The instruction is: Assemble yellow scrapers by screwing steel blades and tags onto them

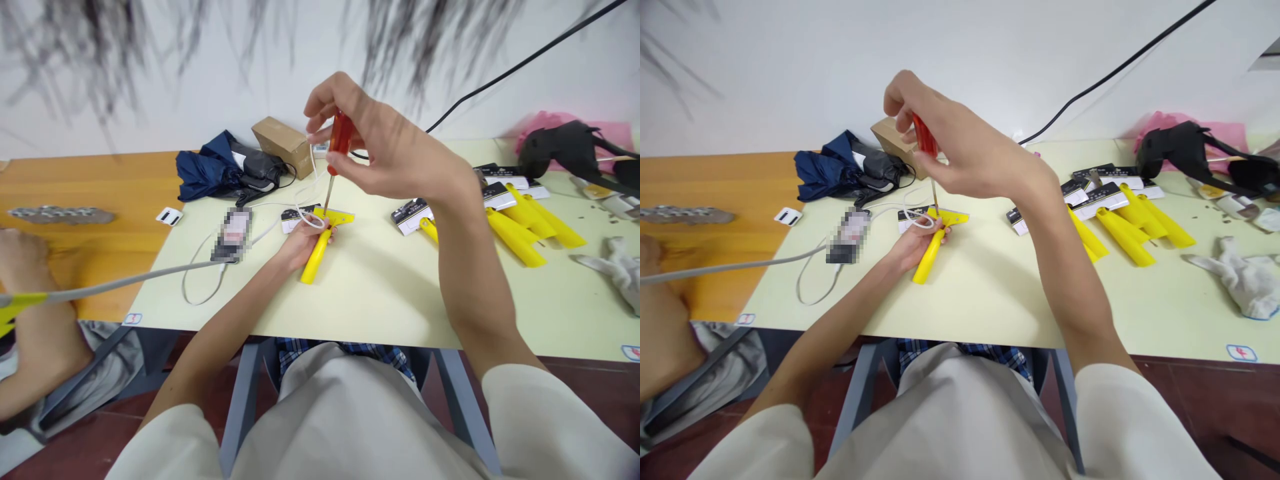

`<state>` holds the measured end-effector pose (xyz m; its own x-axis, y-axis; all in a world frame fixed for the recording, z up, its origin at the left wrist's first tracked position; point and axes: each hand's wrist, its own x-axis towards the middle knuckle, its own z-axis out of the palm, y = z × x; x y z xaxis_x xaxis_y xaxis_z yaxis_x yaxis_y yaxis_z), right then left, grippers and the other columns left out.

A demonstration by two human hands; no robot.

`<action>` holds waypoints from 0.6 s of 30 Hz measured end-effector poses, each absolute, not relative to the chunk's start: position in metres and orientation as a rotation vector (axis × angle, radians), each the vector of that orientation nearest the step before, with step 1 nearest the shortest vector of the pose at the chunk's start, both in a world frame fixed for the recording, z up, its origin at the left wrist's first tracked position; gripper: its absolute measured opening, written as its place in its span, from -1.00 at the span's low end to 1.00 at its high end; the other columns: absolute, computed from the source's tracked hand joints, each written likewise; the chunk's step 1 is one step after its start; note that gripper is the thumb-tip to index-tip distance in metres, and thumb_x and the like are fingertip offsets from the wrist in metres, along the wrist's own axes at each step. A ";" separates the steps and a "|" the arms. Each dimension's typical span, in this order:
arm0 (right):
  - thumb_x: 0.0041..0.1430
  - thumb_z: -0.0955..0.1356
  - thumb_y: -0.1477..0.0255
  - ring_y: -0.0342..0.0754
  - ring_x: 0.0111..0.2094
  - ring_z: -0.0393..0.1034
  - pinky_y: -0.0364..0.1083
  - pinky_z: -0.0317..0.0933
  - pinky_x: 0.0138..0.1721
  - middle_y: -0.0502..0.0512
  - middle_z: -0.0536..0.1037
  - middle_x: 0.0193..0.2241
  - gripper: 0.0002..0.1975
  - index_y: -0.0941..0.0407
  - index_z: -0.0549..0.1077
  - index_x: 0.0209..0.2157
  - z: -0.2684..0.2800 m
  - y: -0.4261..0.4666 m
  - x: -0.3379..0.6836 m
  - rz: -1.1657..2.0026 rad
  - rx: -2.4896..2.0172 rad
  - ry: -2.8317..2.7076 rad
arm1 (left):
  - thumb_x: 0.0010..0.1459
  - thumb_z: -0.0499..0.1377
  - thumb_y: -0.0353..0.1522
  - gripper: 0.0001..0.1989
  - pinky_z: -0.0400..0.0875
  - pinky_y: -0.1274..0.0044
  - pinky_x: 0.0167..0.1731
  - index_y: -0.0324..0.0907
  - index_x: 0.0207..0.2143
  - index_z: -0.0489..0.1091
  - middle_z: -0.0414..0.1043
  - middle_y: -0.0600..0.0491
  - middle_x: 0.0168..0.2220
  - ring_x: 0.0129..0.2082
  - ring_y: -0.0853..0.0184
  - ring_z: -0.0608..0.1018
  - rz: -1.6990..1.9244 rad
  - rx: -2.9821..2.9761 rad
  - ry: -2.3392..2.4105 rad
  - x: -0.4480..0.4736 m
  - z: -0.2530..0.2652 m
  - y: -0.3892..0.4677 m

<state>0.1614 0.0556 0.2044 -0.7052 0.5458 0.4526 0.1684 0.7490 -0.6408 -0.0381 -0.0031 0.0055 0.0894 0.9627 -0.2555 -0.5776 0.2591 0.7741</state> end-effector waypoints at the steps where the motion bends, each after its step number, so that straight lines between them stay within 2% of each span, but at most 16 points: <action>1: 0.24 0.49 0.16 0.14 -0.04 0.57 0.10 0.43 -0.09 -0.04 0.69 -0.08 -0.66 -0.21 0.46 0.02 0.205 0.056 0.162 0.755 -0.537 -2.300 | 0.06 0.51 -0.50 -0.59 0.46 0.48 -0.37 -0.15 -0.29 0.29 0.52 0.05 -0.23 -0.27 0.30 0.63 1.241 0.560 0.858 -0.038 0.005 -0.003; 5: 0.23 0.51 0.14 0.14 -0.18 0.55 0.11 0.41 -0.13 -0.03 0.65 -0.32 -0.72 -0.18 0.47 -0.07 0.201 0.062 0.158 0.565 -0.559 -2.277 | 0.07 0.53 -0.49 -0.57 0.47 0.46 -0.35 -0.14 -0.27 0.29 0.51 0.07 -0.24 -0.27 0.28 0.64 1.232 0.576 0.844 -0.037 0.004 -0.004; 7: 0.27 0.50 0.17 0.13 -0.21 0.53 0.11 0.41 -0.10 -0.03 0.61 -0.37 -0.74 -0.15 0.46 -0.07 0.201 0.063 0.158 0.499 -0.546 -2.288 | 0.07 0.53 -0.48 -0.56 0.48 0.46 -0.34 -0.14 -0.26 0.29 0.51 0.07 -0.24 -0.26 0.27 0.65 1.228 0.579 0.834 -0.037 0.004 -0.004; 11: 0.37 0.42 0.30 0.06 -0.09 0.54 0.07 0.43 0.00 0.02 0.64 -0.04 -0.70 -0.10 0.37 0.09 0.203 0.058 0.164 0.624 -0.453 -2.364 | 0.06 0.53 -0.49 -0.56 0.47 0.46 -0.35 -0.14 -0.26 0.29 0.51 0.06 -0.23 -0.26 0.28 0.64 1.231 0.570 0.838 -0.037 0.004 -0.004; 12: 0.37 0.41 0.32 0.06 -0.08 0.55 0.07 0.44 0.00 0.01 0.65 -0.02 -0.69 -0.11 0.38 0.10 0.204 0.058 0.165 0.656 -0.451 -2.362 | 0.06 0.53 -0.49 -0.56 0.47 0.46 -0.35 -0.14 -0.26 0.29 0.51 0.06 -0.23 -0.26 0.28 0.64 1.230 0.573 0.841 -0.037 0.003 -0.004; 16: 0.24 0.51 0.28 0.15 -0.17 0.56 0.13 0.44 -0.10 -0.04 0.64 -0.32 -0.72 -0.19 0.46 -0.05 0.202 0.061 0.162 0.616 -0.529 -2.311 | 0.07 0.54 -0.47 -0.55 0.46 0.48 -0.36 -0.14 -0.28 0.27 0.49 0.07 -0.26 -0.26 0.28 0.64 1.217 0.593 0.838 -0.037 0.002 -0.003; 18: 0.19 0.54 0.31 0.16 -0.19 0.54 0.13 0.42 -0.12 -0.03 0.61 -0.35 -0.68 -0.18 0.43 -0.09 0.202 0.061 0.161 0.594 -0.529 -2.310 | 0.08 0.54 -0.47 -0.55 0.46 0.48 -0.36 -0.13 -0.29 0.27 0.48 0.07 -0.28 -0.24 0.27 0.64 1.218 0.603 0.825 -0.038 0.001 -0.004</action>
<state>0.1607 0.0613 0.2022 -0.6831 0.5179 0.5149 0.2051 0.8128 -0.5453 -0.0376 -0.0036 0.0013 0.1277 0.9664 -0.2229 -0.5654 0.2556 0.7842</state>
